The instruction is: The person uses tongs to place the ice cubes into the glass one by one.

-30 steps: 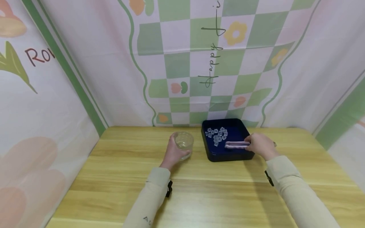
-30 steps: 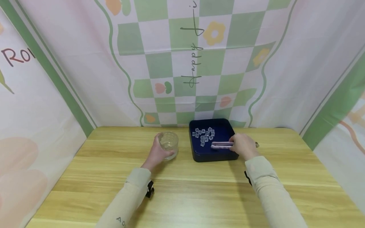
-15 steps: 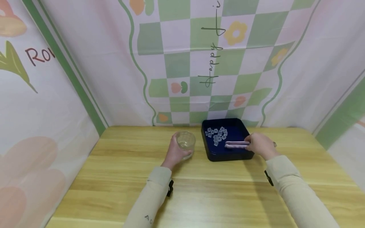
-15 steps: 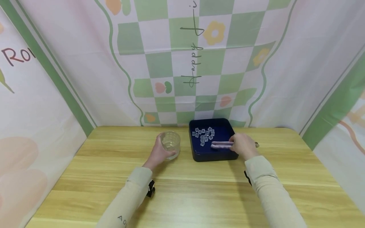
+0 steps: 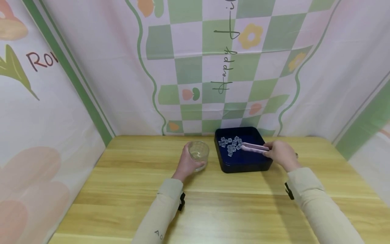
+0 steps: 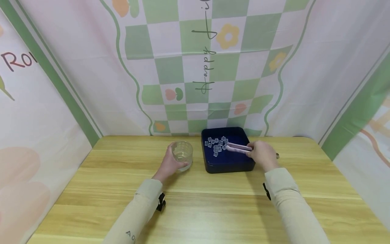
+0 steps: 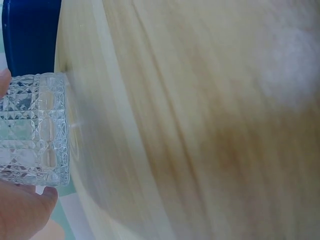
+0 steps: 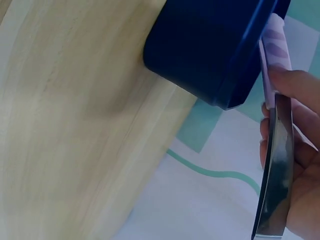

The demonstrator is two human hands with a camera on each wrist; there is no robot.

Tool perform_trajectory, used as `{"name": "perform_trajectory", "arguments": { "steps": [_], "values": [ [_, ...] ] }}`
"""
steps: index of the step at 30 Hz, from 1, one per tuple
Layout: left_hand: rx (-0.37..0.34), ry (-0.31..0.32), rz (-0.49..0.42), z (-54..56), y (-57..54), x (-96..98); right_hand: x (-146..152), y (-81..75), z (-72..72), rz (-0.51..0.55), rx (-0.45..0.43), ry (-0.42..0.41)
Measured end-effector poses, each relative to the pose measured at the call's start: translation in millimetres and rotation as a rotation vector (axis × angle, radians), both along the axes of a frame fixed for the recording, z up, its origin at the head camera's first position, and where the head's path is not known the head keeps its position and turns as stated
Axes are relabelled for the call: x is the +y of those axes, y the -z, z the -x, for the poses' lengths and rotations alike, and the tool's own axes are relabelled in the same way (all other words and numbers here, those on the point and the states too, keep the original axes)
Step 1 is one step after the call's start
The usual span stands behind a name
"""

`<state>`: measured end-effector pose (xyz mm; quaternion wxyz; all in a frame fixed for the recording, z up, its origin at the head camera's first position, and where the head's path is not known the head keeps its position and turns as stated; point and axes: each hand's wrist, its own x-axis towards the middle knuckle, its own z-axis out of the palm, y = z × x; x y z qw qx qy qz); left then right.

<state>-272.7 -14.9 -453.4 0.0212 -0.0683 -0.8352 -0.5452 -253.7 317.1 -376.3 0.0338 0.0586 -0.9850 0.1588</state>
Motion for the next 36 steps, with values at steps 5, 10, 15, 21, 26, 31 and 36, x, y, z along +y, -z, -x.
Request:
{"name": "perform_trajectory", "arguments": {
  "steps": [5, 10, 15, 21, 26, 31, 36],
  "values": [
    [-0.012, 0.001, 0.009, -0.8, -0.4, 0.1, -2, -4.4, -1.2, 0.067, 0.077, 0.045],
    [-0.011, 0.006, 0.01, -0.9, -0.2, -0.3, -11, -12.3, -2.7, 0.108, 0.114, 0.074],
    [-0.012, 0.011, 0.007, 0.8, 1.2, -1.1, -25, -20.4, -3.3, 0.119, 0.154, 0.06],
    [-0.026, 0.013, 0.013, 2.1, 0.7, -1.0, -47, -25.3, -4.0, 0.147, 0.235, 0.023],
    [-0.021, 0.014, 0.008, 0.9, 0.0, -0.9, -65, -25.5, -5.1, 0.159, 0.277, -0.019],
    [-0.021, 0.012, -0.007, -0.2, -0.9, -1.2, -83, -25.4, -6.6, 0.159, 0.254, -0.058],
    [-0.031, 0.014, -0.02, 0.4, -1.2, -1.6, -98, -22.3, -9.2, 0.158, 0.213, -0.068]
  ]
}}
